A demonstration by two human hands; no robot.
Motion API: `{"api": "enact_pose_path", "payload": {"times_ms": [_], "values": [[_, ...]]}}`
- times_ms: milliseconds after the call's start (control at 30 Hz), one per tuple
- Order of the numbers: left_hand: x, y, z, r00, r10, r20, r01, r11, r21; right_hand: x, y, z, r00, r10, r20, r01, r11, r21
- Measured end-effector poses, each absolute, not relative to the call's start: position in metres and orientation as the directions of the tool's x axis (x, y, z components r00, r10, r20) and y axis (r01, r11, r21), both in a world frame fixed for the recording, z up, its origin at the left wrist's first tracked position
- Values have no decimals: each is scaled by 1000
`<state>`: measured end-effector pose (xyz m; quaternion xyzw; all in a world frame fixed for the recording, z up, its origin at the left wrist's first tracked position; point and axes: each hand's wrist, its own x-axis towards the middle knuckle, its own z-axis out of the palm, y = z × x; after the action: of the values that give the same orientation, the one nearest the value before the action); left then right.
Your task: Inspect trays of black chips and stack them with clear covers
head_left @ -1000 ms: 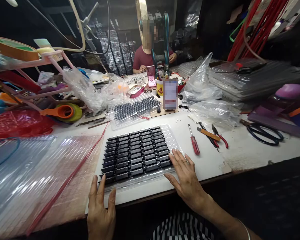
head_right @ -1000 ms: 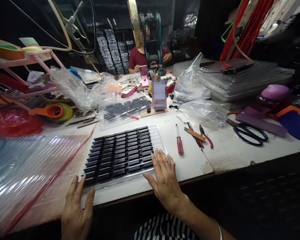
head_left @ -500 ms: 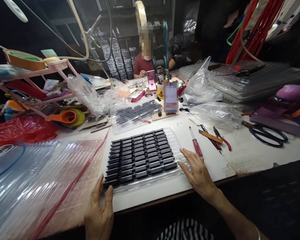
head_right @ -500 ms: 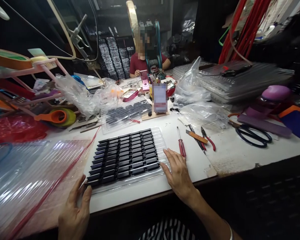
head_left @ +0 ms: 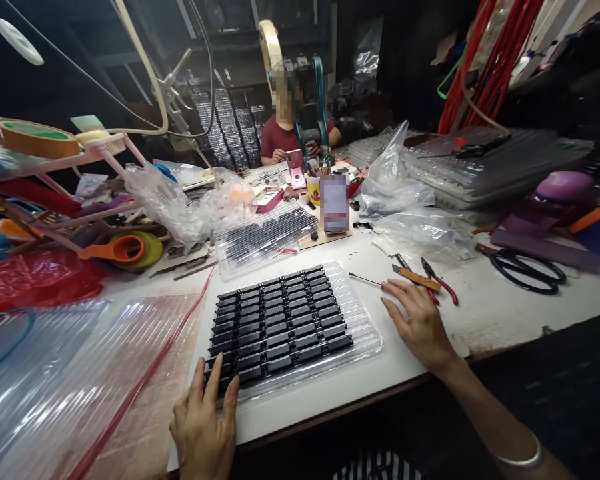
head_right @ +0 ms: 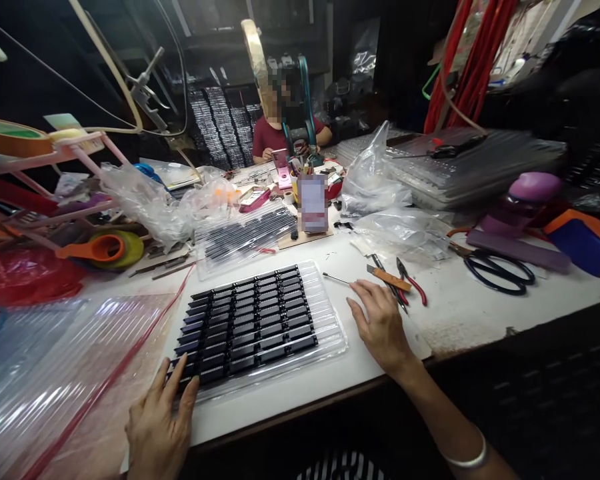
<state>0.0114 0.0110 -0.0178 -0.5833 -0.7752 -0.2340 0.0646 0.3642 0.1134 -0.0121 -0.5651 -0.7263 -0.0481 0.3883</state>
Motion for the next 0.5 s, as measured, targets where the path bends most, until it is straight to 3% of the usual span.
{"api": "enact_pose_path", "payload": {"times_ms": [133, 333, 500], "values": [[5, 9, -21, -282, 883, 376, 941, 179, 286, 378, 127, -16, -95, 811, 577, 949, 249, -195], [-3, 10, -25, -229, 903, 364, 943, 112, 315, 389, 129, -27, -46, 828, 559, 957, 197, -212], [-5, 9, -27, -288, 912, 292, 920, 179, 349, 394, 129, -30, 7, 821, 570, 946, 179, -270]]}}
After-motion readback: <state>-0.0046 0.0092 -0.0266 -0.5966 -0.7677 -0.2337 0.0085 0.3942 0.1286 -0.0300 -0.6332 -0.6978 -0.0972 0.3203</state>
